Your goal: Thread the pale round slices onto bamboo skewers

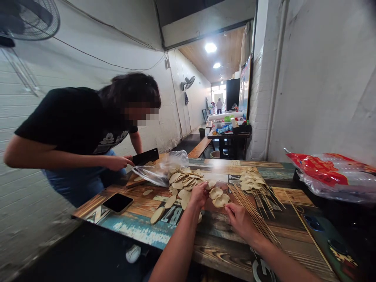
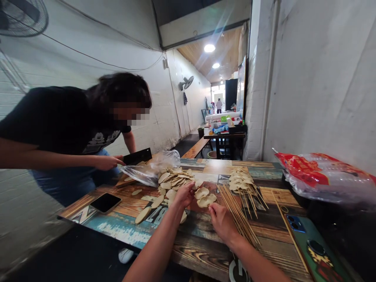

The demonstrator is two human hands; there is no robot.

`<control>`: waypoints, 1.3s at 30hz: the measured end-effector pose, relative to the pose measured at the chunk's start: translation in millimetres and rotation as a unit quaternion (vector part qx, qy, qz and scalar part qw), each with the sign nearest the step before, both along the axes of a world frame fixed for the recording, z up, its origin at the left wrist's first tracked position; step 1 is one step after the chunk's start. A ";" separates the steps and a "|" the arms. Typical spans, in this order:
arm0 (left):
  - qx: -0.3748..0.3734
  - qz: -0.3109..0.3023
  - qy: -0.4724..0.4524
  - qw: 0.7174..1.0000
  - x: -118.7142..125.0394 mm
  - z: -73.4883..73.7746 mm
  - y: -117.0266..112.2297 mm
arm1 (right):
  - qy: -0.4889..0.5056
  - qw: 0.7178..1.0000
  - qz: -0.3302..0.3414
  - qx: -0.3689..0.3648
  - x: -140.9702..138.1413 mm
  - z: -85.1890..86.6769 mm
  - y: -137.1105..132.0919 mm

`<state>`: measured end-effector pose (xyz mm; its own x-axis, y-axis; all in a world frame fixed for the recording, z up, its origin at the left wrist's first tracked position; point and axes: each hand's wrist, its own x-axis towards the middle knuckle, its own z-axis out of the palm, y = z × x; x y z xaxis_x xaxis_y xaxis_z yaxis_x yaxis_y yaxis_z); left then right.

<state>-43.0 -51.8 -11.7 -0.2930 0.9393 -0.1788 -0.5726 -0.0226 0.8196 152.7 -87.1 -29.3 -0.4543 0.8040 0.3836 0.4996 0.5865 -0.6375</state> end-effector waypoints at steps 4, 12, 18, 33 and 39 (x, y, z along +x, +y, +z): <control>-0.001 0.002 -0.014 1.000 -0.1 3.6 -2.2 | -0.003 1.000 0.007 -0.012 -0.8 4.6 -2.3; -0.002 0.047 0.028 0.999 5.5 4.7 -4.6 | -0.004 1.000 0.012 -0.004 -1.4 8.7 -5.1; 0.029 0.079 0.080 0.993 10.9 5.6 -4.8 | -0.003 1.000 0.007 0.011 -1.9 5.1 -3.1; 0.017 -0.013 -0.033 0.999 17.8 15.6 -8.4 | 0.049 0.998 -0.025 0.008 -1.8 8.9 4.1; 0.011 -0.022 -0.050 0.998 16.5 10.2 -6.9 | 0.047 0.999 -0.009 0.018 -2.8 5.8 0.7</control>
